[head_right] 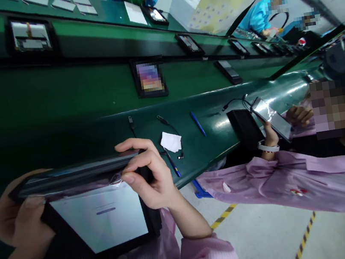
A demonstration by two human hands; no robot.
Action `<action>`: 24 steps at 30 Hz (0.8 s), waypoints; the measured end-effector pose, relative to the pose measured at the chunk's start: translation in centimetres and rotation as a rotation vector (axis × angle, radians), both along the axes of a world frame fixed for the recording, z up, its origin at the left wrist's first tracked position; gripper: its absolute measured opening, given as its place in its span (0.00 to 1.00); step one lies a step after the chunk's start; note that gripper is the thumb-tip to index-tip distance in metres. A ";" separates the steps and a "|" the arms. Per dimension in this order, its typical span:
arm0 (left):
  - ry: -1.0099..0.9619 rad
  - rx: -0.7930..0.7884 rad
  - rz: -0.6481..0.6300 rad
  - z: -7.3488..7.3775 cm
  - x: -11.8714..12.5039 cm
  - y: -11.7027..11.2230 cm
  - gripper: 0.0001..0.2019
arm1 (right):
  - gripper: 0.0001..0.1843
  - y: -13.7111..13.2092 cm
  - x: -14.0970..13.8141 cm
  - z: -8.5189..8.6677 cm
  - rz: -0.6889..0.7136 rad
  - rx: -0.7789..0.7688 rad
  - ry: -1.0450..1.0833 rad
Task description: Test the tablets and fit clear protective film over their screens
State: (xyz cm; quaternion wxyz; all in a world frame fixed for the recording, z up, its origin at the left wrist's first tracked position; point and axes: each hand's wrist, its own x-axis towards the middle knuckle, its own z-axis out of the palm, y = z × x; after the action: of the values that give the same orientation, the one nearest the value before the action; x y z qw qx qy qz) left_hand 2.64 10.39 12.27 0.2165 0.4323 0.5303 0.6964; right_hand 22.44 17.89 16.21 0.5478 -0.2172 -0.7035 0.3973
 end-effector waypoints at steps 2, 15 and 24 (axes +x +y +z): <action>0.009 -0.011 0.012 0.4 0.3 -0.2 0.12 | 0.01 0.1 0.1 -0.3 -0.003 -0.009 0.008; 0.110 -0.074 -0.018 1.2 1.1 -0.7 0.14 | 0.05 1.1 0.5 -2.5 -0.041 -0.035 0.036; 0.099 -0.068 -0.009 1.8 1.9 -0.6 0.15 | 0.06 1.6 0.4 -3.4 -0.043 -0.031 0.082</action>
State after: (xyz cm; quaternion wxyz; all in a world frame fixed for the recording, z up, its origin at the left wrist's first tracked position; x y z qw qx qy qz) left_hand 4.50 9.75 14.04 0.2076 0.4610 0.5619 0.6547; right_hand 22.81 19.47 12.80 0.5811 -0.2243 -0.6695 0.4047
